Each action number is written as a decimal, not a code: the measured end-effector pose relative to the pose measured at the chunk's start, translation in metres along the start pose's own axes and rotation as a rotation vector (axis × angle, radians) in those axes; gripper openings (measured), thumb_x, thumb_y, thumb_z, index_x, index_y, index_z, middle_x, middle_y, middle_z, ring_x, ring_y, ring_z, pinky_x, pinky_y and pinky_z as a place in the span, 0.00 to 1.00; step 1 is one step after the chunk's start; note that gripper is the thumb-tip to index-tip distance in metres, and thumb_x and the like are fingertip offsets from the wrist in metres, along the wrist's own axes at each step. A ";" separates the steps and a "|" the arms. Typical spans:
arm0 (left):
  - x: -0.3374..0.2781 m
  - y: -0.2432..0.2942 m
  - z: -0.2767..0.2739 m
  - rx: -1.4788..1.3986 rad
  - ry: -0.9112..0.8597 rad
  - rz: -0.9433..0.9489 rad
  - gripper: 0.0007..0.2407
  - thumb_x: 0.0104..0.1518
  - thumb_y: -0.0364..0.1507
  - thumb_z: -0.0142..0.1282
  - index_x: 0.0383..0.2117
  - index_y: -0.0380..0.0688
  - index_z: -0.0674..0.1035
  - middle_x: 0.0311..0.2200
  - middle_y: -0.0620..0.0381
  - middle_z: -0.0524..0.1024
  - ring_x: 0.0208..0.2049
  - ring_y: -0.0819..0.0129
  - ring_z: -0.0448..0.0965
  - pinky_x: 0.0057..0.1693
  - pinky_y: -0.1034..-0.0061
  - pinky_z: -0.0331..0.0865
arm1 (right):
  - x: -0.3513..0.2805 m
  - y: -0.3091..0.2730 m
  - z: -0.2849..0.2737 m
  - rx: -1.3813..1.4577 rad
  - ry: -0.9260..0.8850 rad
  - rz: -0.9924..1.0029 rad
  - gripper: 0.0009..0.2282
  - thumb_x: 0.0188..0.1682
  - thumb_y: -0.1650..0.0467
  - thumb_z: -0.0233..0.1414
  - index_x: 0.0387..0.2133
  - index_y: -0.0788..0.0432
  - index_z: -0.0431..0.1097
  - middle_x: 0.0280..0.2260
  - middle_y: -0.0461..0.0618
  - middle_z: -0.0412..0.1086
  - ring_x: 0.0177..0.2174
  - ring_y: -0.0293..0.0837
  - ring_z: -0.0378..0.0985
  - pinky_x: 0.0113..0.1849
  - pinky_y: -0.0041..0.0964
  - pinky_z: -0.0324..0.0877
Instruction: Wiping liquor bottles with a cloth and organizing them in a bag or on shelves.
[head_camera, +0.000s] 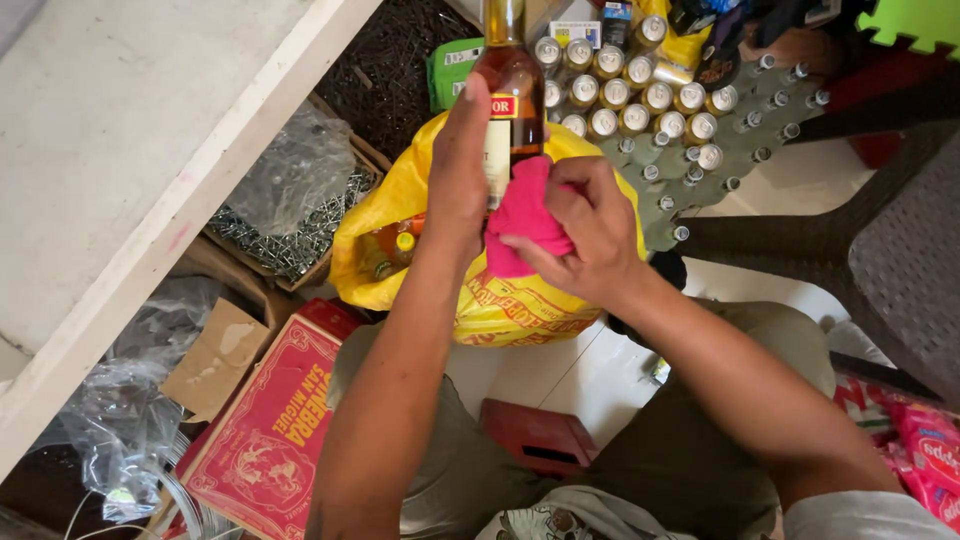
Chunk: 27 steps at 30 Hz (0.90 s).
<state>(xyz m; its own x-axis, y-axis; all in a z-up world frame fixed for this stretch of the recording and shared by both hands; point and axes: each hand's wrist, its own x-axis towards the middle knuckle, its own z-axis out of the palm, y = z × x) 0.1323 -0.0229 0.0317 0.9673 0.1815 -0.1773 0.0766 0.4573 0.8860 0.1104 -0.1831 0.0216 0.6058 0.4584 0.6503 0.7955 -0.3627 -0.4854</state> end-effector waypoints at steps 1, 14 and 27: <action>0.000 -0.002 0.001 0.000 0.000 -0.005 0.25 0.60 0.47 0.46 0.50 0.36 0.79 0.45 0.55 0.79 0.41 0.73 0.74 0.49 0.79 0.66 | 0.002 0.005 -0.002 0.000 -0.001 0.005 0.19 0.41 0.72 0.71 0.36 0.70 0.67 0.39 0.64 0.65 0.32 0.55 0.68 0.33 0.45 0.67; -0.018 0.010 0.018 -0.023 -0.092 -0.127 0.27 0.58 0.49 0.45 0.52 0.38 0.77 0.44 0.55 0.77 0.42 0.71 0.73 0.49 0.74 0.67 | 0.037 0.003 -0.013 0.065 0.205 0.247 0.11 0.58 0.76 0.48 0.51 0.69 0.59 0.41 0.56 0.59 0.36 0.49 0.63 0.41 0.42 0.63; -0.002 -0.002 -0.003 0.160 -0.097 0.252 0.28 0.67 0.50 0.38 0.63 0.42 0.70 0.60 0.52 0.73 0.61 0.63 0.72 0.66 0.72 0.62 | 0.021 -0.012 0.002 -0.042 0.085 -0.037 0.18 0.43 0.68 0.68 0.30 0.72 0.68 0.36 0.60 0.62 0.34 0.54 0.62 0.37 0.47 0.64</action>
<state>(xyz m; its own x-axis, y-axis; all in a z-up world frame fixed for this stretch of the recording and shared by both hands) 0.1290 -0.0214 0.0289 0.9786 0.1845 0.0907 -0.1383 0.2641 0.9545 0.1133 -0.1680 0.0400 0.5710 0.4023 0.7156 0.8152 -0.3811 -0.4362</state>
